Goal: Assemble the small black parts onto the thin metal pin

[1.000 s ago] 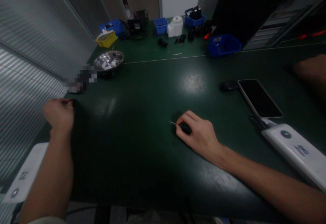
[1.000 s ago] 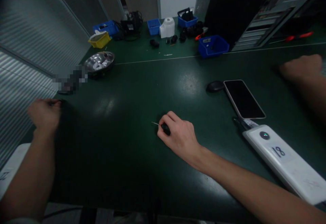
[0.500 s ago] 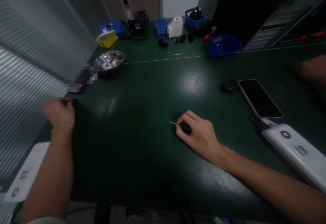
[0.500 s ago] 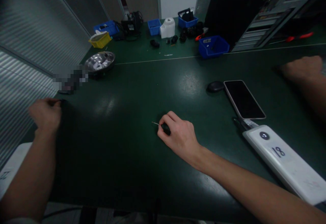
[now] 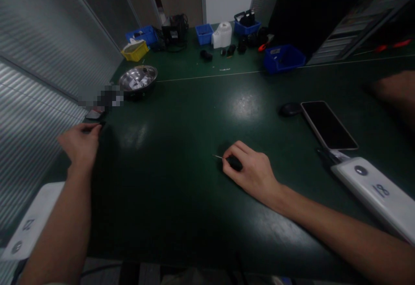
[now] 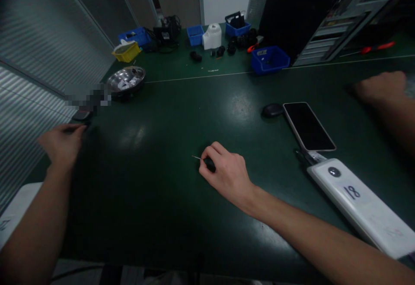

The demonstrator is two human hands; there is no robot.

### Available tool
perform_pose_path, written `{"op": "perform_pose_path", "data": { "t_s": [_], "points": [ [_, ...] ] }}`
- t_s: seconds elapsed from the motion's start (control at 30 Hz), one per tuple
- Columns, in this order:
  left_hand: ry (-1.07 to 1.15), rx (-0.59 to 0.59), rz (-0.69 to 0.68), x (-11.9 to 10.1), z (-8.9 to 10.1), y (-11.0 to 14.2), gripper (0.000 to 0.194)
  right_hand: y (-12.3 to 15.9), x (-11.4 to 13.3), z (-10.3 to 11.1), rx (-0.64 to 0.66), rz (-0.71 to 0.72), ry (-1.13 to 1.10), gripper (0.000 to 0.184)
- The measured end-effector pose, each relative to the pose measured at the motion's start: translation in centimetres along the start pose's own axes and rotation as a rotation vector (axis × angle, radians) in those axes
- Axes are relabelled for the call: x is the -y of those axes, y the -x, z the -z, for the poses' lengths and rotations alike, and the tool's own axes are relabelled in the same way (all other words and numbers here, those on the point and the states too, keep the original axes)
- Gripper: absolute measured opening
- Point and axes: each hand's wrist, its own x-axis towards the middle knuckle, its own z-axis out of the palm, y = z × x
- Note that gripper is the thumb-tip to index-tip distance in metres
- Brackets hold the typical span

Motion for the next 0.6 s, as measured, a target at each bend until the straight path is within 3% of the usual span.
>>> {"op": "perform_pose_path", "data": {
  "t_s": [0.07, 0.17, 0.23, 0.33, 0.43, 0.6],
  "points": [
    [0.091, 0.014, -0.099, -3.0, -0.1, 0.9, 0.036, 0.0, 0.0, 0.0, 0.006, -0.001, -0.001, 0.011],
    [0.284, 0.128, -0.343, -9.5, 0.1, 4.3, 0.031, -0.1, 0.1, 0.1, 0.006, -0.006, -0.003, 0.012],
    [0.587, 0.295, -0.654, -14.1, 0.4, 7.8, 0.02, -0.2, 0.2, 0.1, 0.002, -0.009, -0.008, 0.012],
    [0.79, 0.567, -0.971, -19.1, 0.7, 12.7, 0.013, -0.2, 0.3, 0.0, -0.025, -0.021, -0.025, 0.011],
    [0.865, 0.658, -1.038, -20.6, 0.4, 15.3, 0.013, -0.3, 0.4, 0.0, -0.042, -0.025, -0.042, 0.009],
    [0.873, 0.686, -1.005, -19.7, -0.3, 15.1, 0.015, -0.3, 0.4, -0.1, 0.002, 0.007, -0.059, 0.008]
  ]
}}
